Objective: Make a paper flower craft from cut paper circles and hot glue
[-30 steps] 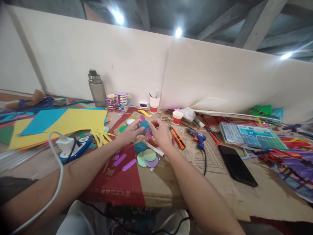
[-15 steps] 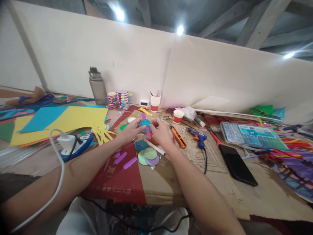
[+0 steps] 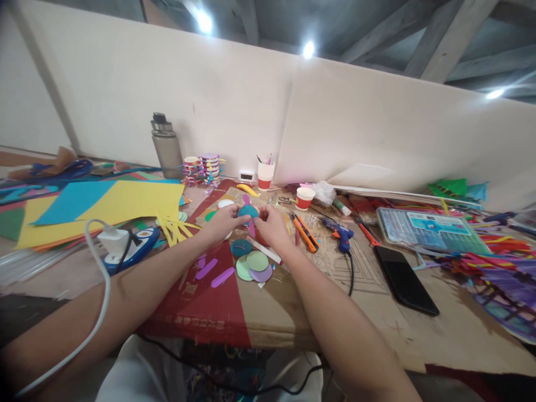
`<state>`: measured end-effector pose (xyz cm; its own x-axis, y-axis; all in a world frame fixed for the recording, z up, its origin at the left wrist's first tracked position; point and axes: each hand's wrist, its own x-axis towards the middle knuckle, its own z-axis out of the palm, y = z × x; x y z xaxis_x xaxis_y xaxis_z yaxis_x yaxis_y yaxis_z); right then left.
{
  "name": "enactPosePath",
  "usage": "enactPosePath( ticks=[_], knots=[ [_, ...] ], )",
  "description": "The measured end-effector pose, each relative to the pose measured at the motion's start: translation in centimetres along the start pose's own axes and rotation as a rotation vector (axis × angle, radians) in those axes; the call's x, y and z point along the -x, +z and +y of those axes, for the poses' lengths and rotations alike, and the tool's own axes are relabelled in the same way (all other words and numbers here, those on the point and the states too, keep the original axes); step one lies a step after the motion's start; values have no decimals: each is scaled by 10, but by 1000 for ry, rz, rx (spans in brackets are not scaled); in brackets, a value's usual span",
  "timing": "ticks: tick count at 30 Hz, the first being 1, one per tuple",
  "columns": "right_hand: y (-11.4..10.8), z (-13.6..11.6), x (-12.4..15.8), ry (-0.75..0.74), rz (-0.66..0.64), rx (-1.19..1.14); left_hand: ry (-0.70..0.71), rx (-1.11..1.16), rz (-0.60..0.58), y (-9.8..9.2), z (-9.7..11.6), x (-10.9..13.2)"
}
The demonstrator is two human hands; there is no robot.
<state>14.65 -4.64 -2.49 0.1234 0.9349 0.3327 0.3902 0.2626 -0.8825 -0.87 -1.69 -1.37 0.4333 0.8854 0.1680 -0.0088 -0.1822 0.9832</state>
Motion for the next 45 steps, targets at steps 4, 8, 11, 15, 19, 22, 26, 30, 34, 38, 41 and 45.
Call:
enactPosePath(
  ticks=[4, 8, 11, 15, 19, 22, 26, 30, 34, 38, 41, 45],
  knots=[
    [4, -2, 1, 30, 26, 10, 33, -63, 23, -3, -4, -3],
    [3, -6, 4, -14, 35, 2, 29, -68, 57, -3, -2, -5],
    [0, -7, 4, -36, 37, 15, 8, -80, 45, -3, 1, -3],
    [-1, -7, 4, -21, 58, 50, 39, -114, 52, -3, 5, -1],
    [1, -6, 4, -9, 54, 1, 74, -157, 75, -5, 8, -1],
    [3, -6, 3, 15, 41, -26, 79, -167, 85, -5, 8, -1],
    [2, -8, 2, 30, 33, -46, -2, -77, 57, -3, 5, -1],
    [2, -12, 5, 35, 26, -36, -21, -40, 74, -2, 6, -1],
    [3, -13, 6, -11, 10, 36, 37, -77, 96, -3, 10, 0],
    [3, -9, 4, -8, 6, -9, 19, -76, 96, -3, 7, -2],
    [3, -6, 4, -8, 8, -42, 2, -15, 74, -1, 2, -4],
    [4, -5, 4, -32, 19, -51, 11, -56, 95, -2, 2, -4]
  ],
)
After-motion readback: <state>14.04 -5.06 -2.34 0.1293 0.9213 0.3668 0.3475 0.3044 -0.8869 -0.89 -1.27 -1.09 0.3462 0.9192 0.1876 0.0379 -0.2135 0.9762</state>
